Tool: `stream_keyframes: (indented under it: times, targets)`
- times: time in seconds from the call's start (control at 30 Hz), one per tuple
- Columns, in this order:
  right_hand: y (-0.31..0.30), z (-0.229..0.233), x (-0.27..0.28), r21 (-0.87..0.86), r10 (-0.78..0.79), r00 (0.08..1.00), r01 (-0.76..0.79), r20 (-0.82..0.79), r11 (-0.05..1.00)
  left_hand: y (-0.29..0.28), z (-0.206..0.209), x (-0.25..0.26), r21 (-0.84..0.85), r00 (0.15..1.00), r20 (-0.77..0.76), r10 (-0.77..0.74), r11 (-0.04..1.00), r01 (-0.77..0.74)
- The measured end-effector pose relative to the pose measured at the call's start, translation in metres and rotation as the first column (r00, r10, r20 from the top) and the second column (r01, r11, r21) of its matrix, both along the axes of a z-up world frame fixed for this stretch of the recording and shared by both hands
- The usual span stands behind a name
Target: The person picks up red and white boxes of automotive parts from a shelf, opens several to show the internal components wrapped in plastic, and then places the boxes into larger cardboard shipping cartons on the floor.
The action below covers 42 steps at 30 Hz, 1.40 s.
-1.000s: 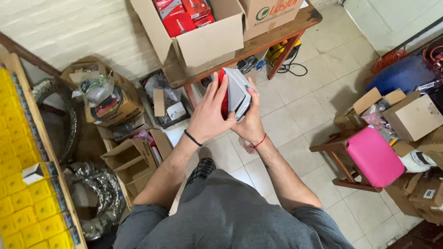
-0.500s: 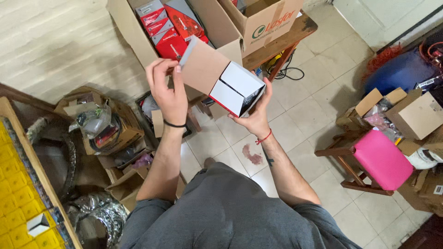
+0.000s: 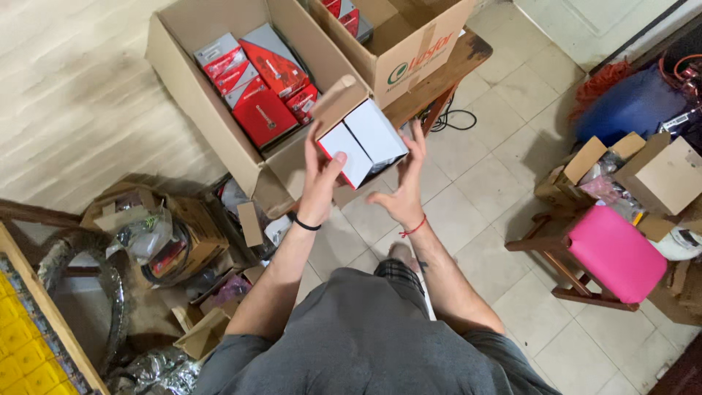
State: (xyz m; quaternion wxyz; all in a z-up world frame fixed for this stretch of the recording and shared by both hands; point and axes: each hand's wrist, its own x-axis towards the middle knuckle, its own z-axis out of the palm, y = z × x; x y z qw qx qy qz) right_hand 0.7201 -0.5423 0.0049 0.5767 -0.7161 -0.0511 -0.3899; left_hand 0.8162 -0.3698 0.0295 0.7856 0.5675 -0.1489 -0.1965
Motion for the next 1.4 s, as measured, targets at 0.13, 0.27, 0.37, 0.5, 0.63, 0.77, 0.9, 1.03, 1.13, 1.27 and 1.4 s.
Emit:
stream_keyframes:
  times: [0.13,0.27,0.37,0.5,0.63,0.77,0.9,1.03,1.13,1.27,1.4]
  targets:
    - [-0.038,0.027,0.016,-0.102,-0.05,0.995,0.04,-0.089,0.994,-0.018,0.038,0.012,0.128,0.981,0.194,-0.006,0.992,-0.019]
    - [-0.084,0.042,0.038,-0.23,-0.063,0.944,-0.014,-0.323,0.973,-0.051,0.008,0.04,0.241,0.963,0.261,-0.069,0.97,0.004]
    - [-0.133,0.027,0.056,-0.243,0.008,0.937,-0.098,-0.349,0.965,-0.079,0.006,0.056,0.273,0.958,0.281,-0.057,0.962,-0.022]
    - [-0.187,0.03,0.065,-0.032,0.15,0.932,-0.17,-0.33,0.985,-0.119,0.0,0.079,0.232,0.968,0.251,-0.017,0.972,-0.043]
    - [-0.239,0.016,0.078,0.112,0.25,0.911,-0.226,-0.328,0.968,-0.164,0.004,0.093,0.181,0.973,0.232,-0.002,0.983,-0.041]
    - [-0.274,0.024,0.079,0.216,0.394,0.861,-0.338,-0.323,0.916,-0.207,0.025,0.091,0.261,0.966,0.248,-0.079,0.965,0.012]
    - [-0.29,0.039,0.075,0.334,0.516,0.802,-0.418,-0.3,0.845,-0.249,0.029,0.097,0.218,0.941,0.288,-0.176,0.969,0.114]
    - [-0.322,0.011,0.079,0.335,0.471,0.846,-0.381,-0.251,0.862,-0.276,0.012,0.106,0.2,0.93,0.285,-0.233,0.963,0.18]
    - [-0.333,-0.009,0.079,0.318,0.409,0.88,-0.326,-0.242,0.89,-0.29,0.024,0.108,0.289,0.93,0.246,-0.274,0.936,0.2]
    - [-0.341,-0.022,0.086,0.401,0.374,0.909,-0.279,-0.182,0.873,-0.301,0.045,0.104,0.449,0.897,0.307,-0.318,0.879,0.159]
    - [-0.352,-0.031,0.098,0.394,0.352,0.92,-0.264,-0.171,0.881,-0.308,0.053,0.106,0.526,0.875,0.335,-0.349,0.84,0.133]
